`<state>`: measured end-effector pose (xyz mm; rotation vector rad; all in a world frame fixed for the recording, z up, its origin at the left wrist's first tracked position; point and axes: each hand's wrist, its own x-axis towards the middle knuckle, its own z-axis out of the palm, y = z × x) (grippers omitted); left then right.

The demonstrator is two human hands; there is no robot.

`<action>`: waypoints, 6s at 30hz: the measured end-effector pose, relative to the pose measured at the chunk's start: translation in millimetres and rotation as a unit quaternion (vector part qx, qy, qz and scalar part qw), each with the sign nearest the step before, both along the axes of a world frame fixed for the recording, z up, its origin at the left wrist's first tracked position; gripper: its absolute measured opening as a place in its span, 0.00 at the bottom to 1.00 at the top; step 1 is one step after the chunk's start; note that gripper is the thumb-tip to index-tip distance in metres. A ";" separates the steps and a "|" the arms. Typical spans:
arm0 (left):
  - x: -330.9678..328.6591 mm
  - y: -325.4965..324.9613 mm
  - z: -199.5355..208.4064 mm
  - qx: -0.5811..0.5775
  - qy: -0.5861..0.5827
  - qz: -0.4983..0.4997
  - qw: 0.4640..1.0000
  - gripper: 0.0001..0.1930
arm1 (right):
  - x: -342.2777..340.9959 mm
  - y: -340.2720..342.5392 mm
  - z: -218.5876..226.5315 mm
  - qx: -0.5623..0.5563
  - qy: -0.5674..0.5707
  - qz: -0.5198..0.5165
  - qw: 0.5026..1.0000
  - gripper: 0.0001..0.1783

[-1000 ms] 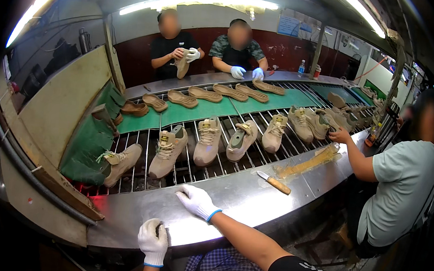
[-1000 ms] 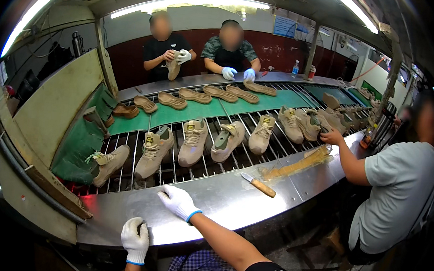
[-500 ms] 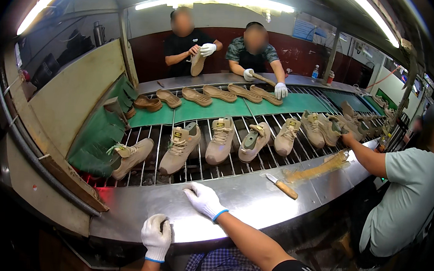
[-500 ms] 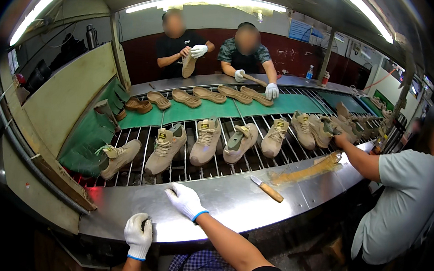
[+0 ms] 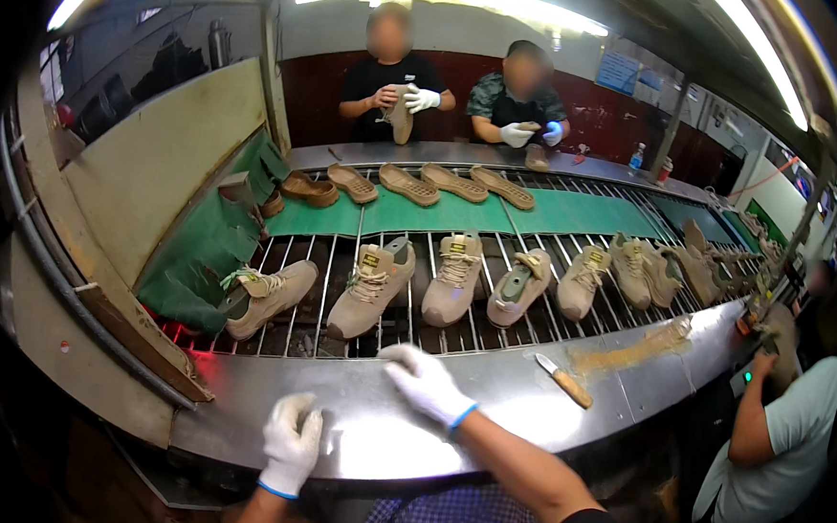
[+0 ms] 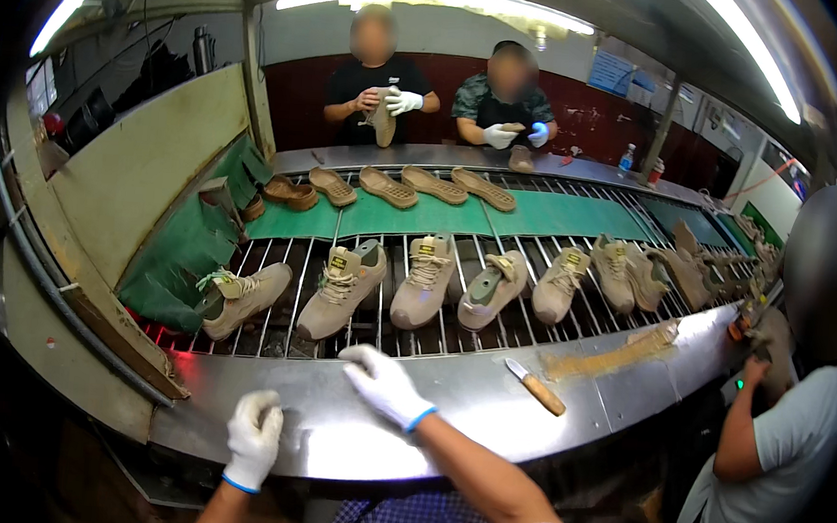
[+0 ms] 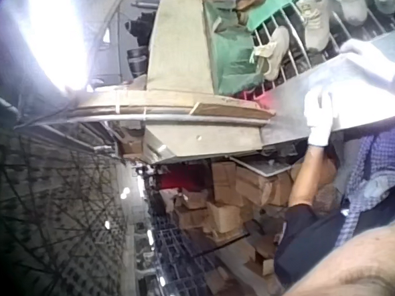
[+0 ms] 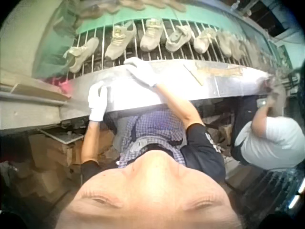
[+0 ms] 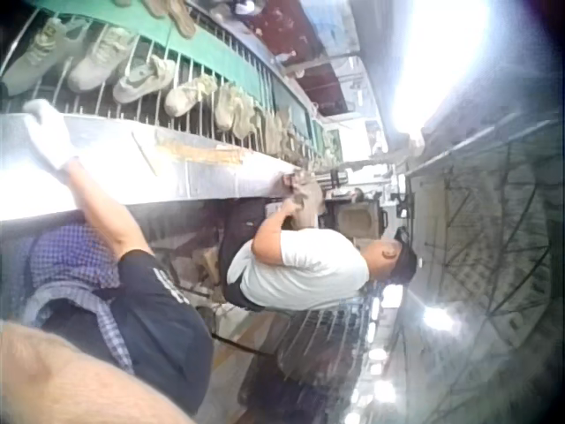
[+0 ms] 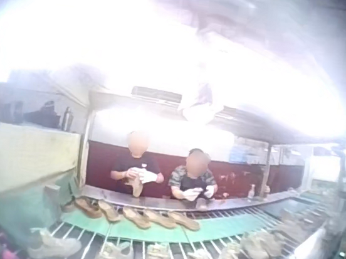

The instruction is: The person picks up shoes and outsoles from a conveyor, applies adhesive or scrapes edges using a small knife, and presses the outsole onto the bottom of the shoe by hand.

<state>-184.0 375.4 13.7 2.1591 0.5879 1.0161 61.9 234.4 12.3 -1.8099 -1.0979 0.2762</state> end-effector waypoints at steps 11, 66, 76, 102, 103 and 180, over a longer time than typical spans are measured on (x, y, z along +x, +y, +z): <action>380.4 235.4 65.8 0.198 0.317 -0.070 0.925 0.21 | 422.0 2.4 70.6 -0.308 -0.316 -0.235 0.866 0.32; -64.9 -83.5 -21.7 -0.035 -0.050 -0.064 0.996 0.22 | -47.8 -116.7 -41.3 -0.018 -0.100 -0.224 0.969 0.22; 22.9 -36.7 -45.6 -0.045 0.006 0.043 0.998 0.22 | -27.0 -161.2 -60.0 0.055 0.111 -0.233 0.964 0.21; 56.4 27.9 -0.6 0.161 0.122 -0.060 0.977 0.40 | 41.4 -252.3 54.2 0.428 0.406 0.103 0.801 0.53; 72.3 40.5 3.9 0.167 0.156 -0.038 0.973 0.41 | 14.0 -255.5 43.8 0.435 0.460 0.173 0.755 0.51; 41.0 -78.4 3.1 -0.372 0.261 -0.543 0.706 0.24 | -255.3 -255.6 -106.0 0.114 0.735 -0.036 0.668 0.30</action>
